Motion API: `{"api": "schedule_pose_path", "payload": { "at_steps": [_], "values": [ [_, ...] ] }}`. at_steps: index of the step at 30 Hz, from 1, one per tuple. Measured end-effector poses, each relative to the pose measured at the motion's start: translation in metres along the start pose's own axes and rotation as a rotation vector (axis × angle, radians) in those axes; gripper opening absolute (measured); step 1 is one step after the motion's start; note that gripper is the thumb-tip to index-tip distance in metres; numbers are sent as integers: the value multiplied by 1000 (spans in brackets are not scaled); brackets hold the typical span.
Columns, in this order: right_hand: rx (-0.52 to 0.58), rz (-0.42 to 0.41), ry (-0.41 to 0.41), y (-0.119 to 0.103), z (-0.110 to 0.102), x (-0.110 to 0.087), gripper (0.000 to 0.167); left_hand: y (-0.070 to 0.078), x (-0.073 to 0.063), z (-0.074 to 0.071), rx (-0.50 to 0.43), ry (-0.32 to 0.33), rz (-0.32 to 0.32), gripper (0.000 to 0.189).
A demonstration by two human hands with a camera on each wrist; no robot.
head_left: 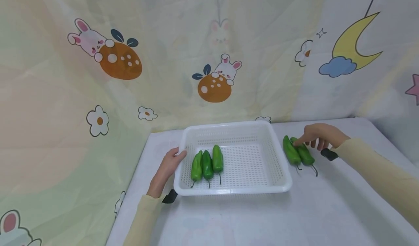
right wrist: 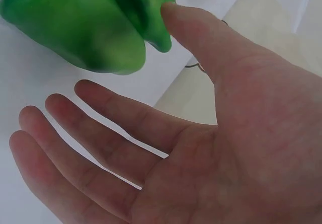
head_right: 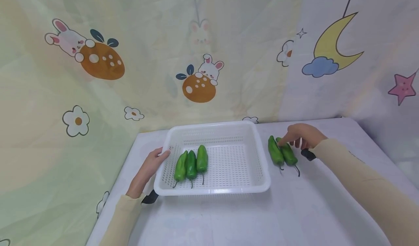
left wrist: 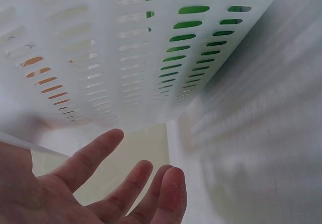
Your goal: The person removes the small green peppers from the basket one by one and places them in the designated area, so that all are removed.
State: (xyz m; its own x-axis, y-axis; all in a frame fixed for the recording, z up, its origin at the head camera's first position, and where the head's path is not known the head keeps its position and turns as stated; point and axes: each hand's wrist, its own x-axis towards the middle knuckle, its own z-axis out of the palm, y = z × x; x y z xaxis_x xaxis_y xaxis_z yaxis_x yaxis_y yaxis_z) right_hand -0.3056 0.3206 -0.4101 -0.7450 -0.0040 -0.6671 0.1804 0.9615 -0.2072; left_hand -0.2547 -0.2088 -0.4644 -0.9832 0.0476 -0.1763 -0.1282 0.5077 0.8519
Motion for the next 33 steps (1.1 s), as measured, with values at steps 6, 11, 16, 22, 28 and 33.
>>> {"api": "schedule_pose_path", "payload": {
  "at_steps": [6, 11, 16, 22, 28, 33],
  "values": [
    [-29, -7, -16, -3, -1, 0, 88, -2, -1, -1, 9, 1, -3, 54],
    [-41, -18, -46, -4, 0, -3, 93, -5, 0, -1, 15, 5, -16, 56],
    [-39, -9, -34, -3, 1, -5, 100, -6, -1, 0, 6, 9, -28, 56],
    [-60, -25, -44, -6, -4, -9, 102, -6, 0, 1, 6, 11, -25, 56],
    [-85, -63, -46, -23, -15, -23, 96, -8, 2, 1, 8, 13, -20, 55],
    [-109, -76, -30, -33, -19, -34, 93, -7, 2, 1, 11, 14, -17, 55]
  ]
}}
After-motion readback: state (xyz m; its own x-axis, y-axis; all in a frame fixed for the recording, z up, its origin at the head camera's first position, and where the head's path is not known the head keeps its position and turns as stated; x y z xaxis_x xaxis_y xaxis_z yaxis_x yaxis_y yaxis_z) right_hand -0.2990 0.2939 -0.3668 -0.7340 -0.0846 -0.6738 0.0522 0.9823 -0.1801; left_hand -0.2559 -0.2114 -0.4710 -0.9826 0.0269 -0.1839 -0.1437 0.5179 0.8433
